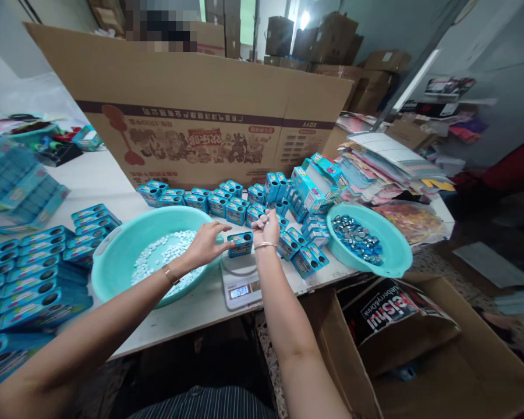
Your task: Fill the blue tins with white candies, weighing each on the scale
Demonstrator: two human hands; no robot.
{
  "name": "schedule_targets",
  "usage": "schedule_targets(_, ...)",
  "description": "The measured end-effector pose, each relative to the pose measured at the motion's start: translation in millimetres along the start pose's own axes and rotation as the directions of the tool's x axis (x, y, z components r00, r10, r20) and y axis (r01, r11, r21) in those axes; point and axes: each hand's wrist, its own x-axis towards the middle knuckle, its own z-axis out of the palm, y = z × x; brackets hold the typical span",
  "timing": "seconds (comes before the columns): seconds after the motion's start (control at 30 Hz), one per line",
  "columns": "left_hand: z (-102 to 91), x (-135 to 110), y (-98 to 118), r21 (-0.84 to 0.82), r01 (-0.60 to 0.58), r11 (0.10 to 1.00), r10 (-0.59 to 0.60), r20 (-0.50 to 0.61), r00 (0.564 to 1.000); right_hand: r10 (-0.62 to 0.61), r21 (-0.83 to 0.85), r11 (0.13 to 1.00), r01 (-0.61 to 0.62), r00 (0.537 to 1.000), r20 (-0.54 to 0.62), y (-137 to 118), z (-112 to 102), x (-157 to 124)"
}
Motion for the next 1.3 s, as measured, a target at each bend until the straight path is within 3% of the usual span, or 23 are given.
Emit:
schedule_targets(0.13, -2.5, -1, 0, 0.023, -0.011, 1.000, 0.012, -0.050, 0.999, 0.043, 0.112, 0.993, -0.047, 0.998, 0.038, -25, -11, -2)
schedule_targets(0.3, -3.0, 0, 2, 0.059, -0.015, 0.998, 0.017, -0.045, 0.999, -0.015, 0.145, 0.989, 0.002, 0.996, 0.087, -48, -35, -4)
schedule_targets(0.6, -6.6, -1, 5, 0.102, -0.016, 0.995, 0.018, -0.025, 1.000, -0.001, 0.251, 0.968, -0.010, 0.999, 0.044, -63, -52, -15)
schedule_targets(0.77, -6.0, 0, 10, 0.151, 0.003, 0.988, -0.009, 0.039, 0.999, 0.019, 0.259, 0.966, -0.025, 1.000, 0.025, -56, -45, -17)
schedule_targets(0.93, -1.9, 2, 17, 0.198, 0.018, 0.980, -0.037, 0.094, 0.995, 0.077, 0.188, 0.979, -0.074, 0.997, -0.007, -31, -21, -14)
schedule_targets(1.1, 2.0, 8, 20, 0.166, 0.027, 0.986, -0.037, 0.059, 0.998, 0.061, 0.118, 0.991, -0.062, 0.998, 0.006, -12, -3, -12)
schedule_targets(1.2, 8.5, 18, 27, 0.125, 0.015, 0.992, -0.018, 0.020, 1.000, 0.039, 0.074, 0.996, -0.041, 0.999, 0.035, -8, -2, -8)
schedule_targets(1.3, 15.7, 27, 34, 0.108, -0.009, 0.994, 0.004, 0.050, 0.999, 0.013, 0.049, 0.999, -0.015, 1.000, 0.026, -6, -3, -5)
